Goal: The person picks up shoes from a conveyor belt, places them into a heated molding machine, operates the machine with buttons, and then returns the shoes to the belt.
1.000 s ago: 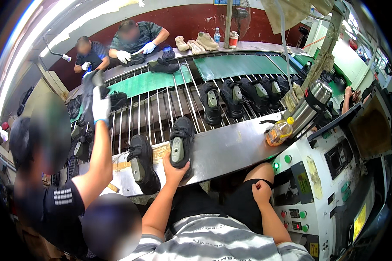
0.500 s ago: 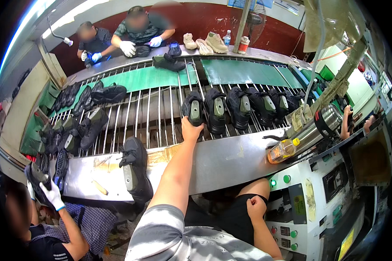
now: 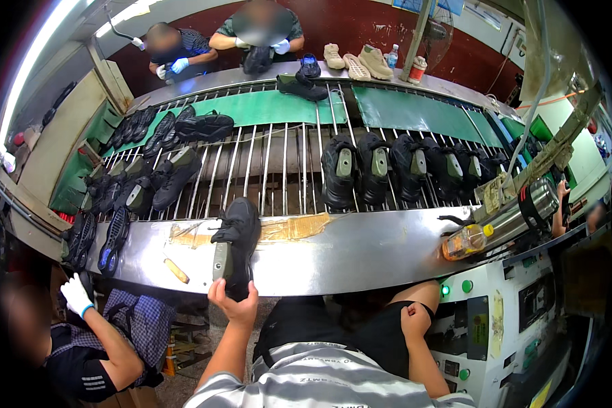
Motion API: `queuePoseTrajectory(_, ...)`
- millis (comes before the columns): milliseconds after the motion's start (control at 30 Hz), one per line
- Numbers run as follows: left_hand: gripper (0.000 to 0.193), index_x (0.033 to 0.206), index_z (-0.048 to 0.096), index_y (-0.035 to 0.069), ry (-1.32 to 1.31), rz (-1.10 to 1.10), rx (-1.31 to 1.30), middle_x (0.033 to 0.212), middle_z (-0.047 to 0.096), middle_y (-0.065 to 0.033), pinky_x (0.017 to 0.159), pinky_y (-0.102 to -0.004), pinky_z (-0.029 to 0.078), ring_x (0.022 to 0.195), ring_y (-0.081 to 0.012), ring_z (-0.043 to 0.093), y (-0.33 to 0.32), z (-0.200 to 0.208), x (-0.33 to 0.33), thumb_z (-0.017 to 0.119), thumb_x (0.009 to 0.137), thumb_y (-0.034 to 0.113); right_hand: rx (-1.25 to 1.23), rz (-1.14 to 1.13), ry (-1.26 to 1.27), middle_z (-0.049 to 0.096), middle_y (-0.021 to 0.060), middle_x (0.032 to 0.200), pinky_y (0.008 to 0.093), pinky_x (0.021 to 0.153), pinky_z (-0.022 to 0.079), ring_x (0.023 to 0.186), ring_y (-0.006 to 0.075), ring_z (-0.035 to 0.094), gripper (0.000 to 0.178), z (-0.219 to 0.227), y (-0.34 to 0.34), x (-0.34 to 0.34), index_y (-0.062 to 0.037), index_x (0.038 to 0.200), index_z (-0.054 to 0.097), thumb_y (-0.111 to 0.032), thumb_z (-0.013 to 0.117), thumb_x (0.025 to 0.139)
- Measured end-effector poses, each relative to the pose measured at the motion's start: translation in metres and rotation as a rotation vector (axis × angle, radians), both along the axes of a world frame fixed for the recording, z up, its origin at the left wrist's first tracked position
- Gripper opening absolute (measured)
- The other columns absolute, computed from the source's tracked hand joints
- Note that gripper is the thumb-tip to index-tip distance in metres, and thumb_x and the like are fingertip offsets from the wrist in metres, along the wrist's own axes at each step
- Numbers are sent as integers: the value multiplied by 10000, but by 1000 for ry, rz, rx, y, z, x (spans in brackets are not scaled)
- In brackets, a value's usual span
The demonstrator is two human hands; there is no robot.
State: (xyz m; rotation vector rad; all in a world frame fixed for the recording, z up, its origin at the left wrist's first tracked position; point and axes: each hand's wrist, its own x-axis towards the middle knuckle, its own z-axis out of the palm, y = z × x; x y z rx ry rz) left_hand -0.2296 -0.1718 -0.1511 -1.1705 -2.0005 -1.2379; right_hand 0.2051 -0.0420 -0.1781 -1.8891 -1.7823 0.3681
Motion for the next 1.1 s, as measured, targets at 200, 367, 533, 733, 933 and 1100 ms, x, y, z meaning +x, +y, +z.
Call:
queuePoseTrajectory(200, 961, 1399, 343, -19, -937, -252, -140, 1256, 516, -181, 1007, -398, 420, 1162, -272, 514, -5, 2, -40, 875, 613, 137, 69, -21, -42, 569, 94, 595, 398, 548, 464, 556, 297, 573, 185, -11, -5, 13, -78, 622, 547, -155, 690, 711)
queuePoseTrajectory(367, 861, 1308, 480, -9, -729, -379, -156, 1170, 608, -156, 967, -375, 456, 1085, -256, 589, 68, -34, -85, 870, 563, 173, 71, 32, 42, 539, 91, 587, 345, 528, 449, 523, 239, 544, 193, -11, 2, -2, -50, 639, 531, -109, 691, 730)
queuePoseTrajectory(533, 878, 1327, 511, 38, -727, -423, -231, 1217, 623, -195, 955, -376, 479, 1118, -293, 618, 207, -8, -61, 862, 566, 297, 141, 233, 284, 518, 70, 597, 282, 518, 433, 520, 157, 518, 204, -15, 17, -42, -31, 658, 520, -46, 696, 760)
queuePoseTrajectory(733, 848, 1333, 475, 48, -750, -269, -272, 1251, 586, -188, 960, -401, 471, 1136, -340, 589, 308, -29, -29, 843, 616, 312, 83, 412, 355, 532, 91, 616, 310, 519, 445, 529, 206, 551, 188, -3, 55, -136, -34, 663, 546, -65, 716, 740)
queuePoseTrajectory(933, 864, 1335, 446, 29, -370, -290, -210, 1400, 445, -184, 1011, -417, 441, 1244, -366, 484, 329, -53, -21, 837, 594, 240, -1, 467, 144, 549, 84, 600, 343, 524, 454, 534, 258, 558, 179, -12, 97, -185, -65, 647, 553, -139, 691, 734)
queuePoseTrajectory(1100, 659, 1156, 479, 31, -345, -419, -148, 1289, 499, -169, 930, -430, 471, 1150, -384, 520, 335, -37, -66, 832, 623, 193, 26, 432, 70, 551, 69, 596, 368, 529, 458, 549, 284, 564, 202, -5, 97, -195, -80, 625, 536, -186, 682, 717)
